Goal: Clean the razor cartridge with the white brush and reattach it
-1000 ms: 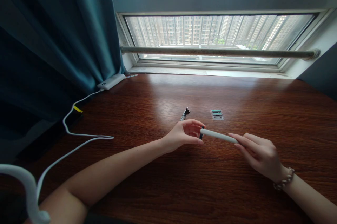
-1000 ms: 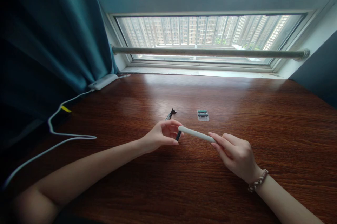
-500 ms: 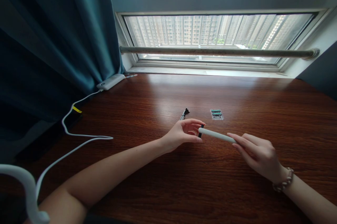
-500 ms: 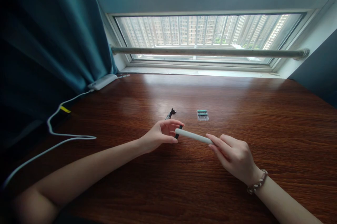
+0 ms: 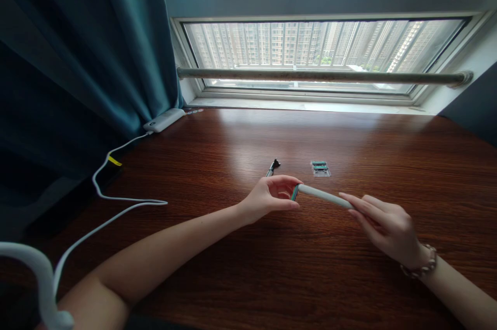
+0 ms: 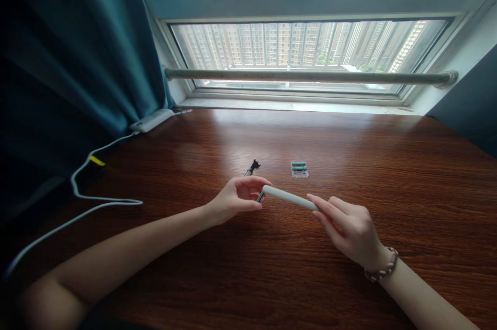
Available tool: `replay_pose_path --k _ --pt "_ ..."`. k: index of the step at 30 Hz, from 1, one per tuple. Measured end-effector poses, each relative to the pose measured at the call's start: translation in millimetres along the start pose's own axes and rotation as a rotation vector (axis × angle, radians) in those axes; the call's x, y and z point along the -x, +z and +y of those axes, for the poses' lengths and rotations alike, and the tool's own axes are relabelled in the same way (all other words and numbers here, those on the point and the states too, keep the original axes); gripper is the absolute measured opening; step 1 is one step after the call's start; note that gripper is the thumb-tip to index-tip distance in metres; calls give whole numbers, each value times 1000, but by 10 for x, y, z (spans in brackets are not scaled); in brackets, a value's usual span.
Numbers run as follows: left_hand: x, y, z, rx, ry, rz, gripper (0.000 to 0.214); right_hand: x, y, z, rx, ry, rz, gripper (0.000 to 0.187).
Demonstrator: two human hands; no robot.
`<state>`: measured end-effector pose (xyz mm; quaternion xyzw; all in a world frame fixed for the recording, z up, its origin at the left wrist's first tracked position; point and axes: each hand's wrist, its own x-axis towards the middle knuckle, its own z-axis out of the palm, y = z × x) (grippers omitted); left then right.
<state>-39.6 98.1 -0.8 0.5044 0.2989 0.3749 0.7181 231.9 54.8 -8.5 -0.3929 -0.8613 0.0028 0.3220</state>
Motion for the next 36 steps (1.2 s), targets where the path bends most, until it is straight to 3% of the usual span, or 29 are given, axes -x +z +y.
replay_pose_path --k 3,8,21,28,33,36 --pt "3 15 5 9 8 -6 41 9 5 1 -31 -61 -76 41" --pt "13 20 2 -4 45 5 44 25 21 2 -48 -54 -98 44" --pt "-8 7 -14 36 135 1 45 20 23 -2 -34 -39 -81 39" --pt "-7 11 0 24 115 -52 44 19 28 -9 -74 -44 -89 41" --pt "-10 5 -3 9 87 -39 45 21 37 -6 -93 27 -36 41" --pt "-10 6 4 8 117 -60 43 23 38 -9 -110 -11 -78 42"
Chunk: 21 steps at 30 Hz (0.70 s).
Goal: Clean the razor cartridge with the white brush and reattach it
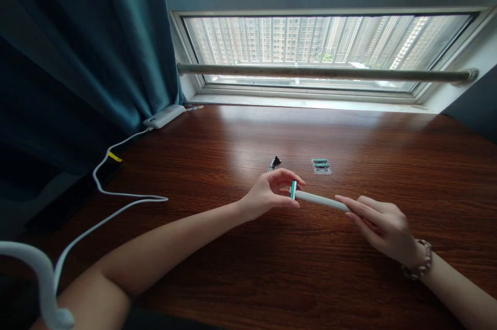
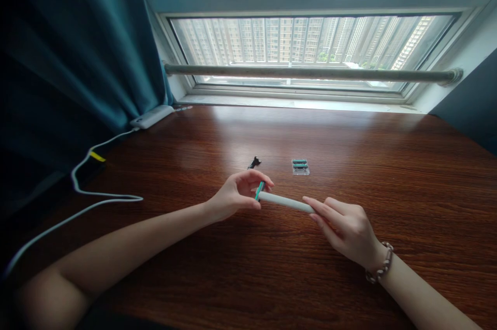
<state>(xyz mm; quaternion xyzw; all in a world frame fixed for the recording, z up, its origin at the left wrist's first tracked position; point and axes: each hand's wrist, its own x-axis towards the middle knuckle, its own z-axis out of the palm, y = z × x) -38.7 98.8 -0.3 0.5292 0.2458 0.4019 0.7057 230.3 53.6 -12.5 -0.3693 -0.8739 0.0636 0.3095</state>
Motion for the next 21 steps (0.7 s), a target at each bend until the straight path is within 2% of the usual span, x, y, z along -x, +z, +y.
replay_pose_path --k 11,17,21 --pt "-2 -3 -7 50 1 20 41 5 8 14 1 -17 -63 42" --pt "-1 -6 -3 70 -7 21 38 -3 17 -31 -15 -2 28 40" --pt "-1 -5 -3 96 -14 31 37 -7 13 -51 -31 8 23 39"
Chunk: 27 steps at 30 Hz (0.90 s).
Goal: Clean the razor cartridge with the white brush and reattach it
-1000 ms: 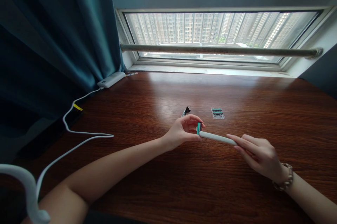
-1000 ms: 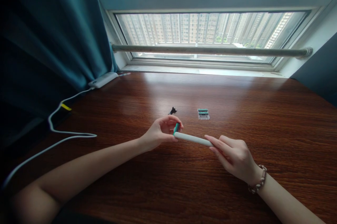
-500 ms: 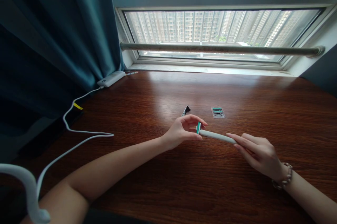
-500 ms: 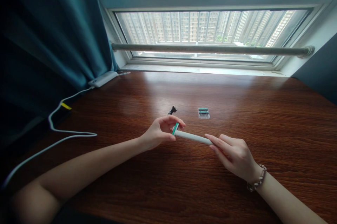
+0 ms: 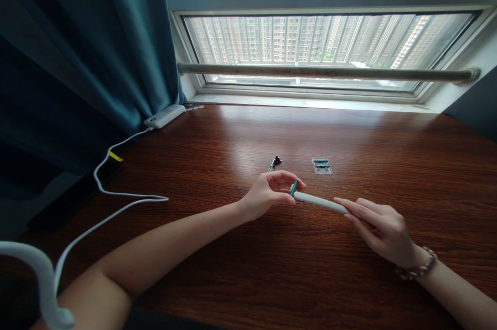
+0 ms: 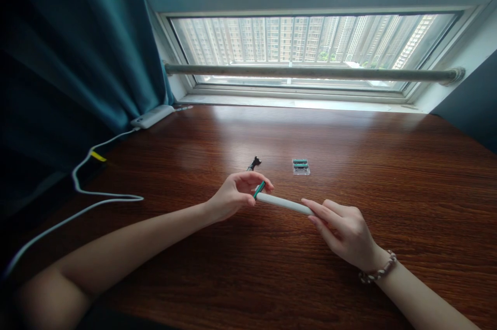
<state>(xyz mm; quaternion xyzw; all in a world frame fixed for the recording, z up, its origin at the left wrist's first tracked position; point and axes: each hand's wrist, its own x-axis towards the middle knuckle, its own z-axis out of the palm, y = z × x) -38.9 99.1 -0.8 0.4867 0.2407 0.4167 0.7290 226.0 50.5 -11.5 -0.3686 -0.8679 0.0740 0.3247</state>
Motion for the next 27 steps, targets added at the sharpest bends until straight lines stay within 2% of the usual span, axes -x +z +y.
replay_pose_path --k 3,8,11,13,17,22,25,27 --pt "2 -1 0 6 2 2 35 -7 -3 -4 -29 5 -2 39" --pt "2 -7 -8 17 -1 14 35 -10 -4 -45 -41 13 76 42" --pt "1 -8 -18 9 -14 -2 37 -10 13 -65 -16 -4 -24 43" --pt "-1 -11 -25 12 -11 -5 38 -12 30 -59 5 24 -42 42" --pt "-7 -17 -29 8 -6 -12 38 -15 44 -34 36 97 85 39" --pt "-9 -17 -25 -26 -39 -8 38 -1 23 -35 21 14 -33 42" --pt "-7 -12 -18 -72 -44 8 38 2 17 -19 64 80 77 40" --pt "-2 -4 -3 -135 -66 12 39 1 12 -5 58 75 88 40"
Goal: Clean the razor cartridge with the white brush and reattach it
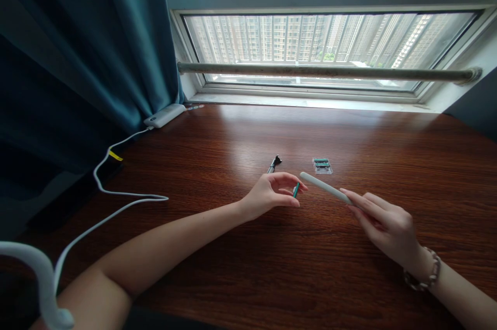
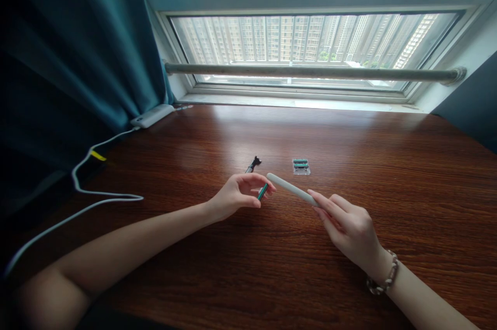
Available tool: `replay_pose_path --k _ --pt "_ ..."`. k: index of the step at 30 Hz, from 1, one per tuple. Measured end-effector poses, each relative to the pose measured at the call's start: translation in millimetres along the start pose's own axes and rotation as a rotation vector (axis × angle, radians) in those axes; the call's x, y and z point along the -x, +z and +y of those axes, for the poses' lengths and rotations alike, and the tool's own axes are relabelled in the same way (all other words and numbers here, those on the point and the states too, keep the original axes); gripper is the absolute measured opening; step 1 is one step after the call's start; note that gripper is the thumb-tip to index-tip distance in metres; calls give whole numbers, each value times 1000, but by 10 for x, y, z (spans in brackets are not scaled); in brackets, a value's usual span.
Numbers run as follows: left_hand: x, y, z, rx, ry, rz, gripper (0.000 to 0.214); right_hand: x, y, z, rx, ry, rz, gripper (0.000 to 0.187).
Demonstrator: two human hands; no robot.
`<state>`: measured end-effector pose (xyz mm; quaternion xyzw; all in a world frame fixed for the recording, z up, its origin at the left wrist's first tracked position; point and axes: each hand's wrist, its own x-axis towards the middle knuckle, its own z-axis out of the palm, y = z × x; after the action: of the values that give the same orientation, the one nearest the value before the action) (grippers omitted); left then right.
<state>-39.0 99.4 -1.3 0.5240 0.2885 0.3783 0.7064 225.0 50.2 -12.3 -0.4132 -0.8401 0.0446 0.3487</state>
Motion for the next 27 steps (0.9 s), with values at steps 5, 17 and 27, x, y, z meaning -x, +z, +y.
replay_pose_path --k 5,17,27 --pt "23 20 41 -238 -32 40 42 -3 -11 13 57 -56 -122 41" --pt "40 -3 29 -571 36 110 44 -4 -57 51 149 -106 -191 44" --pt "38 -2 62 -610 146 129 42 -33 -44 29 -32 -49 -165 37"
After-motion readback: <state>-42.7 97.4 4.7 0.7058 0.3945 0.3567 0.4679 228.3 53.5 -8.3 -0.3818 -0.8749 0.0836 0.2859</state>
